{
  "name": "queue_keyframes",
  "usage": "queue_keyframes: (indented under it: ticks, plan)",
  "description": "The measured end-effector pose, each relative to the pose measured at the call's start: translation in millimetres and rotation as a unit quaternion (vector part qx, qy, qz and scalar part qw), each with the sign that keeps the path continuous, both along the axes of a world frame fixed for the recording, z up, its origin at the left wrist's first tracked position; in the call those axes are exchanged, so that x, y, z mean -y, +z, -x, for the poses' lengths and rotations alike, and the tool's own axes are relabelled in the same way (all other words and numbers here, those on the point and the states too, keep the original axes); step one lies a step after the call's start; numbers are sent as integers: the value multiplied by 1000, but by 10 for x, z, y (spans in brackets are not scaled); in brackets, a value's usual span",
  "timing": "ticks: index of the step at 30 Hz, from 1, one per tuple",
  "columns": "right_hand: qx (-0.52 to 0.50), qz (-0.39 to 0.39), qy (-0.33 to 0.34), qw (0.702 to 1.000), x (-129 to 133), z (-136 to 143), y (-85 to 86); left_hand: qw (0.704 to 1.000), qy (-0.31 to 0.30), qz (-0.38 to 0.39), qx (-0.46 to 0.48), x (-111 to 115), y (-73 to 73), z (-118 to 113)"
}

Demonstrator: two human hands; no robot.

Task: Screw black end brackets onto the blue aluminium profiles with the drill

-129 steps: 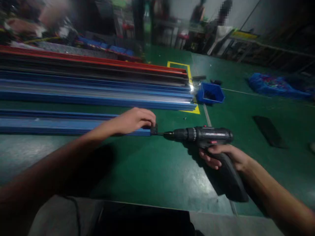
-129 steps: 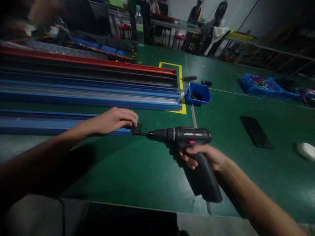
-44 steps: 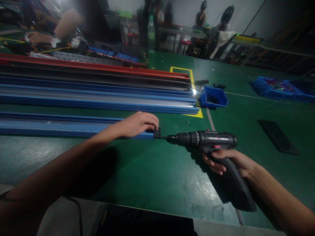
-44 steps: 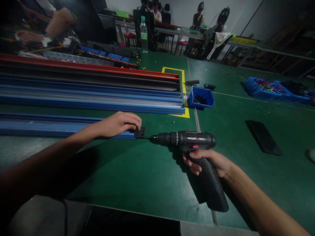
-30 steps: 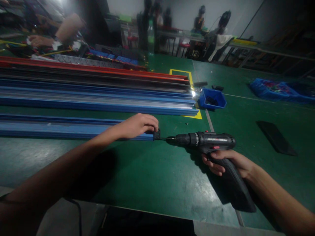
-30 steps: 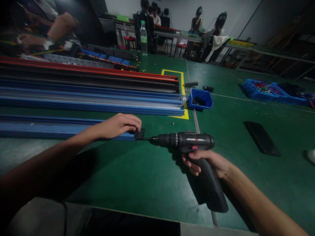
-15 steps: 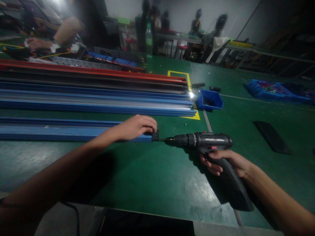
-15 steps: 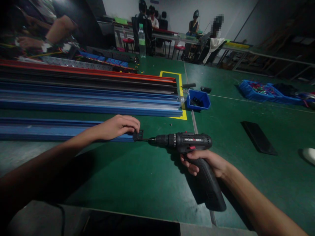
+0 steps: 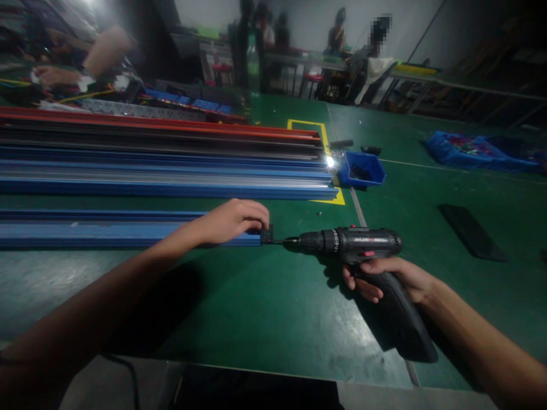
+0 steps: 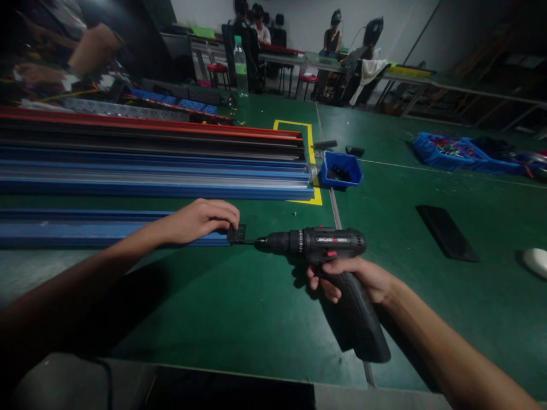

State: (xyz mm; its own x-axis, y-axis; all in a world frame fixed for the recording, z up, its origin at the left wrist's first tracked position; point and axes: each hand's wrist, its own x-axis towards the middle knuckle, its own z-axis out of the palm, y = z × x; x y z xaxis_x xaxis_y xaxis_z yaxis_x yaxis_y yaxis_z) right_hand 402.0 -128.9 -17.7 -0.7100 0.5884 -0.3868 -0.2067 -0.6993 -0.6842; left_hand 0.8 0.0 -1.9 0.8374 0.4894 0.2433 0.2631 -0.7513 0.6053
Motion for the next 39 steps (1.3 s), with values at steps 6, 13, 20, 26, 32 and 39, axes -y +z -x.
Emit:
queue_keyframes:
  ticks: [6,13,20,26,32,39]
  plan:
    - [-5,3,2,1000,0,4,2,1000,6,1,-1,16,21,-4]
    - [4,-28,-1,1000,3,45,25,1000,3,2,-3,0,4,0]
    - [5,2,-11,1000,7,60,58,1000,7,0,-7,11,22,-1]
    - [23,4,-21,1000,21,74,82,1000,8,0,-3,19,49,-20]
    - [12,-2,-21,1000,28,69,63,1000,7,-1,-4,22,53,-20]
    - [27,8,-20,999,26,53,60,1000,9,0,-5,20,47,-15]
